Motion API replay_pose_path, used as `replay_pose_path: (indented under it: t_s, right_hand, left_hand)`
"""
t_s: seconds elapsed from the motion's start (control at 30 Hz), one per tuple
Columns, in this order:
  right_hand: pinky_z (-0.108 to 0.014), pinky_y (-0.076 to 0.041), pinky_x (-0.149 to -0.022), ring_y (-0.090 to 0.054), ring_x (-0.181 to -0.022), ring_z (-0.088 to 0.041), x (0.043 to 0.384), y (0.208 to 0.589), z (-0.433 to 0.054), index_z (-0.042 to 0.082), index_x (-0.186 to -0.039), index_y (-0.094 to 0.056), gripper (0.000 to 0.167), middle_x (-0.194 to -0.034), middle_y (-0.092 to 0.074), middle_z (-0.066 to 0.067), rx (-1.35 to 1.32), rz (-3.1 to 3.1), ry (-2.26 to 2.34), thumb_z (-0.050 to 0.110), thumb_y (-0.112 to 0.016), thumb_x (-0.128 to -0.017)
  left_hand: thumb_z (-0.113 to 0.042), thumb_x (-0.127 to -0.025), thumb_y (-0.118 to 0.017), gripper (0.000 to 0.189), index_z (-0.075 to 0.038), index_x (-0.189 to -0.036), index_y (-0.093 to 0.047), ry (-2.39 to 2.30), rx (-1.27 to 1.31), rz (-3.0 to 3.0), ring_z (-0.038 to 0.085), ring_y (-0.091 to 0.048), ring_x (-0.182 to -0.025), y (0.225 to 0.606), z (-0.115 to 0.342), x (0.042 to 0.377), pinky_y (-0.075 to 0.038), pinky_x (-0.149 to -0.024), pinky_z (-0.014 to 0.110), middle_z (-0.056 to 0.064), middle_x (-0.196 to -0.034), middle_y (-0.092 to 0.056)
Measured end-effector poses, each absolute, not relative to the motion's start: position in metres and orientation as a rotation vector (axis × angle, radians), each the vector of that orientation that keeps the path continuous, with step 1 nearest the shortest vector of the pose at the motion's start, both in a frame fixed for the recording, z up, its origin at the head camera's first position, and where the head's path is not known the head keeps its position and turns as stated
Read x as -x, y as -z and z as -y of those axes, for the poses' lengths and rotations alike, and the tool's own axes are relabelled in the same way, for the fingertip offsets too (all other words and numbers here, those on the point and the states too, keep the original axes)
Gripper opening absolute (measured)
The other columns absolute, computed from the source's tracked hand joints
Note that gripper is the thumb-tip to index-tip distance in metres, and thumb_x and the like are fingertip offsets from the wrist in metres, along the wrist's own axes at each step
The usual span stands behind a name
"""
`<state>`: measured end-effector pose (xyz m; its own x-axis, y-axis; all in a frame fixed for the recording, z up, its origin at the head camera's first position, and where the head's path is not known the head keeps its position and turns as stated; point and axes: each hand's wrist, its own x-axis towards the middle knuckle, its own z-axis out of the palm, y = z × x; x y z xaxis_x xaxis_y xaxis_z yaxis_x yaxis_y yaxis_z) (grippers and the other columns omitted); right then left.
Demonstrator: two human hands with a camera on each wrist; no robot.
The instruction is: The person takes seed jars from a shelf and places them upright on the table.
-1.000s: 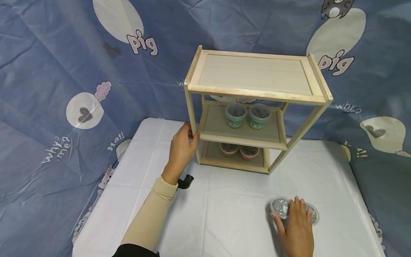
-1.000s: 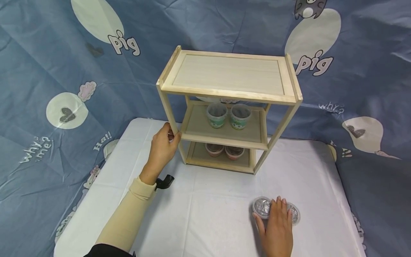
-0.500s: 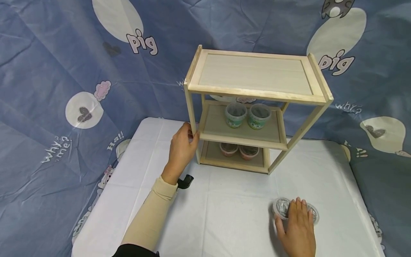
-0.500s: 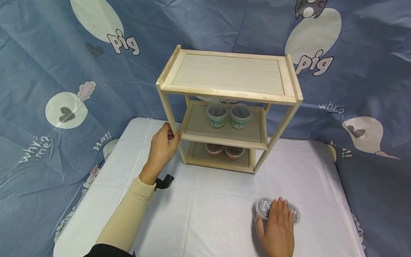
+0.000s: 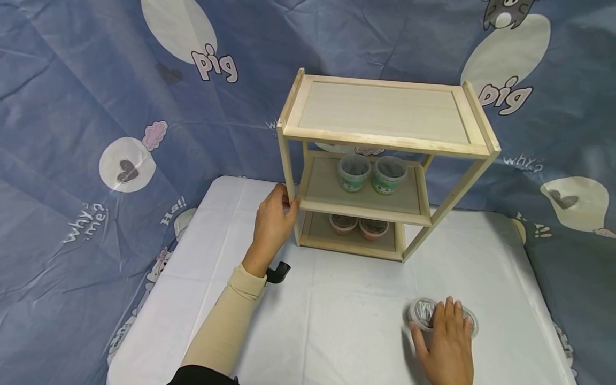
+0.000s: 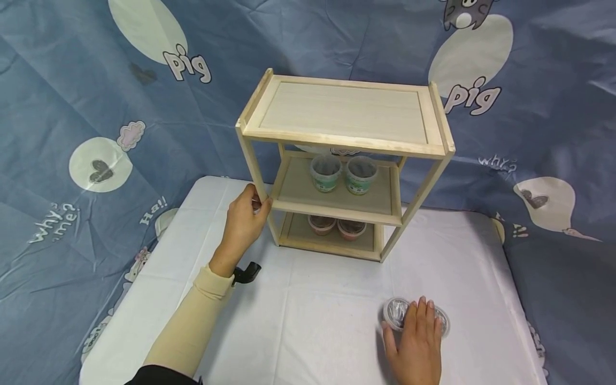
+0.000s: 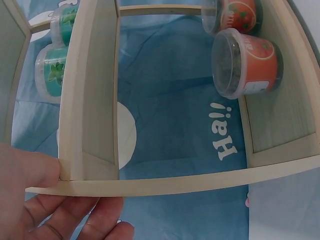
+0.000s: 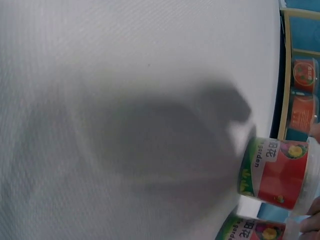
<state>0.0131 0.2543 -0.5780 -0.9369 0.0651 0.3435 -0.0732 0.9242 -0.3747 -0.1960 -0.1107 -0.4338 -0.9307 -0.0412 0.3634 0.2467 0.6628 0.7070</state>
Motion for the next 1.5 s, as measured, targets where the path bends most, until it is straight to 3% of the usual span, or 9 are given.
replay_pose_path:
  t_s: [0.27, 0.6, 0.87, 1.07, 1.37, 1.5]
  right_hand:
    - [-0.059, -0.005, -0.125, -0.016, -0.156, -0.046, -0.010, 0.571, -0.255, -0.018, -0.150, -0.039, 0.091, -0.159, -0.030, -0.039, -0.052, 2.647, -0.656, 0.038, -0.079, -0.090]
    - [-0.055, -0.006, -0.126, -0.016, -0.156, -0.047, -0.004, 0.554, -0.252, -0.016, -0.153, -0.035, 0.089, -0.162, -0.027, -0.036, -0.139, 2.597, -0.724, 0.043, -0.072, -0.097]
    - [-0.049, -0.011, -0.127, -0.022, -0.154, -0.047, 0.015, 0.524, -0.247, -0.013, -0.156, -0.033, 0.097, -0.163, -0.030, -0.033, -0.332, 2.442, -0.699, 0.066, -0.049, -0.103]
    - [-0.049, -0.018, -0.126, -0.034, -0.147, -0.053, 0.039, 0.495, -0.238, -0.018, -0.149, -0.040, 0.094, -0.155, -0.040, -0.036, -0.529, 2.250, -0.662, 0.063, -0.053, -0.104]
    - [-0.051, -0.023, -0.124, -0.037, -0.146, -0.051, 0.068, 0.445, -0.227, -0.019, -0.147, -0.042, 0.086, -0.151, -0.043, -0.038, -0.664, 2.099, -0.623, 0.055, -0.054, -0.106]
    - [-0.047, -0.024, -0.124, -0.037, -0.146, -0.051, 0.079, 0.433, -0.226, -0.018, -0.149, -0.040, 0.088, -0.152, -0.042, -0.038, -0.691, 2.096, -0.635, 0.056, -0.055, -0.105]
  left_hand:
    - [-0.017, -0.102, -0.068, 0.015, -0.004, -0.110, -0.062, 1.156, 0.159, 2.528, 0.028, -0.071, -0.093, 0.434, 0.111, 0.196, -0.057, -0.077, 0.048, 0.011, -0.100, -0.069]
    - [-0.016, -0.102, -0.068, 0.016, -0.003, -0.110, -0.062, 1.146, 0.176, 2.516, 0.029, -0.071, -0.093, 0.435, 0.111, 0.197, -0.058, -0.077, 0.048, 0.013, -0.101, -0.069]
    - [-0.016, -0.102, -0.068, 0.015, -0.004, -0.109, -0.062, 1.149, 0.173, 2.520, 0.028, -0.071, -0.093, 0.434, 0.111, 0.195, -0.058, -0.076, 0.048, 0.012, -0.101, -0.069]
    - [-0.017, -0.102, -0.068, 0.016, -0.004, -0.108, -0.061, 1.148, 0.176, 2.516, 0.028, -0.072, -0.093, 0.435, 0.111, 0.196, -0.058, -0.076, 0.048, 0.012, -0.101, -0.069]
    - [-0.017, -0.102, -0.068, 0.016, -0.004, -0.107, -0.062, 1.140, 0.177, 2.507, 0.028, -0.072, -0.091, 0.436, 0.111, 0.197, -0.059, -0.074, 0.047, 0.012, -0.100, -0.069]
    - [-0.016, -0.102, -0.068, 0.015, -0.004, -0.108, -0.062, 1.139, 0.182, 2.506, 0.028, -0.072, -0.091, 0.436, 0.111, 0.196, -0.059, -0.074, 0.046, 0.012, -0.100, -0.069]
